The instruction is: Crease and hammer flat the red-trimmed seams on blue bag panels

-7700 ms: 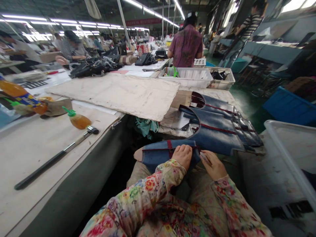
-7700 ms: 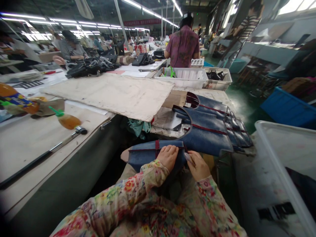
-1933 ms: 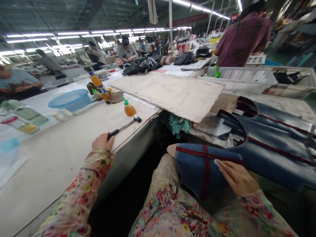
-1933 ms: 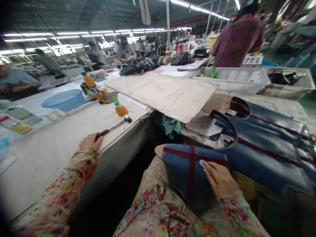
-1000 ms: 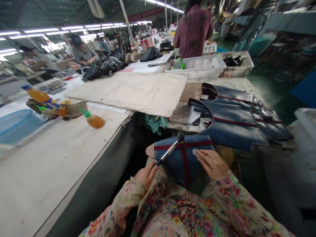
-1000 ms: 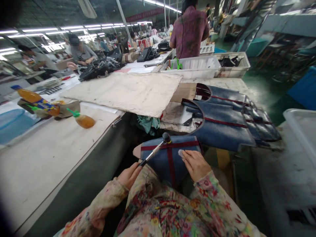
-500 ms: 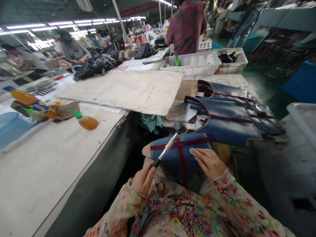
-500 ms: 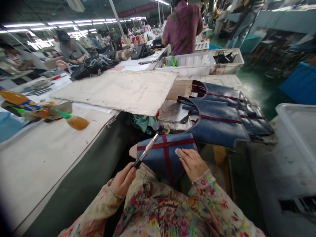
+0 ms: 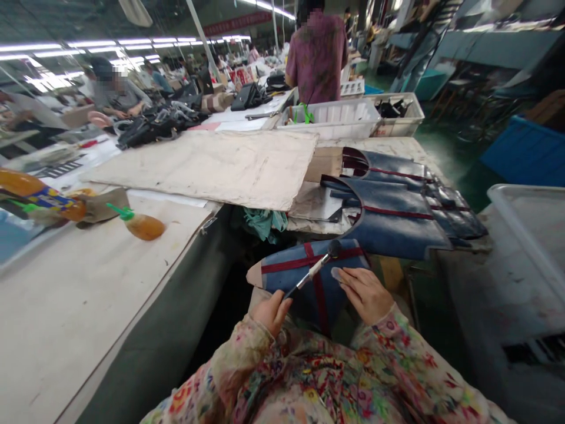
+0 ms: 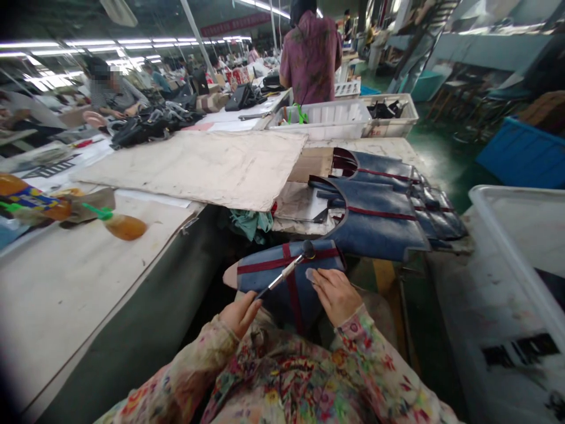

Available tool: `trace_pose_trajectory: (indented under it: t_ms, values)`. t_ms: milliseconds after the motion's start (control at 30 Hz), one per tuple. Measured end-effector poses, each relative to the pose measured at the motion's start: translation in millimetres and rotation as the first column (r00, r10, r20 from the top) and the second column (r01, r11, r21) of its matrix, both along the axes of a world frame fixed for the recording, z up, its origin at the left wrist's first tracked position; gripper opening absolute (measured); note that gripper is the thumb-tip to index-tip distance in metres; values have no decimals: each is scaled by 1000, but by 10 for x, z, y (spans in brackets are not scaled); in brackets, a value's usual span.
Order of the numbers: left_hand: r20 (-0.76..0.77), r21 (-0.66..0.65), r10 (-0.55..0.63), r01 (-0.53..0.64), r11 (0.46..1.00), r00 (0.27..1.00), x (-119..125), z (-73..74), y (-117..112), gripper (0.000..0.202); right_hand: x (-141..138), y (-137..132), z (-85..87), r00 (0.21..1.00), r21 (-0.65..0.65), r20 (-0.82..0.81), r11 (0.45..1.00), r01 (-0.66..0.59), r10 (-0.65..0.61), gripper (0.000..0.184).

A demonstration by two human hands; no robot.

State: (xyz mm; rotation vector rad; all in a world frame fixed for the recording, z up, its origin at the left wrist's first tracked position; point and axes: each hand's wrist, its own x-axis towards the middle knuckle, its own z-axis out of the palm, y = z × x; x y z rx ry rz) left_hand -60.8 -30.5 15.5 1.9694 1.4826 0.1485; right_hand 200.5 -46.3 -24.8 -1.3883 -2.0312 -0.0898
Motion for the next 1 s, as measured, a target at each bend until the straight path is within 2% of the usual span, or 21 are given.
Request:
trace_pose_trajectory:
  t_ms: [100, 200, 333, 500, 700, 867, 1000]
  values:
    - [96, -25, 17, -15, 1000, 995, 5, 46, 22, 34, 2, -4, -8, 1000, -12, 1, 1000, -11, 11, 28]
    - [205, 28, 42, -49, 998, 978, -33, 45, -7, 36, 7, -10, -15, 1000, -19, -9, 1000, 2, -2, 29]
    - [138, 13, 74, -76, 997, 988, -109, -11, -58, 34, 12, -13, -15, 1000, -12, 2, 1000, 13, -13, 29]
    - [211, 44, 128, -140, 989, 969, -249, -5, -131, 43, 13, -11, -14, 1000, -22, -1, 1000, -2, 2, 29]
    - [35, 18, 99, -100, 995, 994, -415, -19, -209, 37, 15, -11, -25, 1000, -25, -1, 1000, 12, -12, 29]
    - [158, 70, 145, -158, 985, 977, -477, 0, -278, 42, 30, -19, -46, 1000, -35, -5, 999, 10, -10, 30]
    - [63, -23, 134, -133, 991, 989, -530, -40, -324, 37, 32, -16, -45, 1000, -26, -4, 1000, 7, -8, 29]
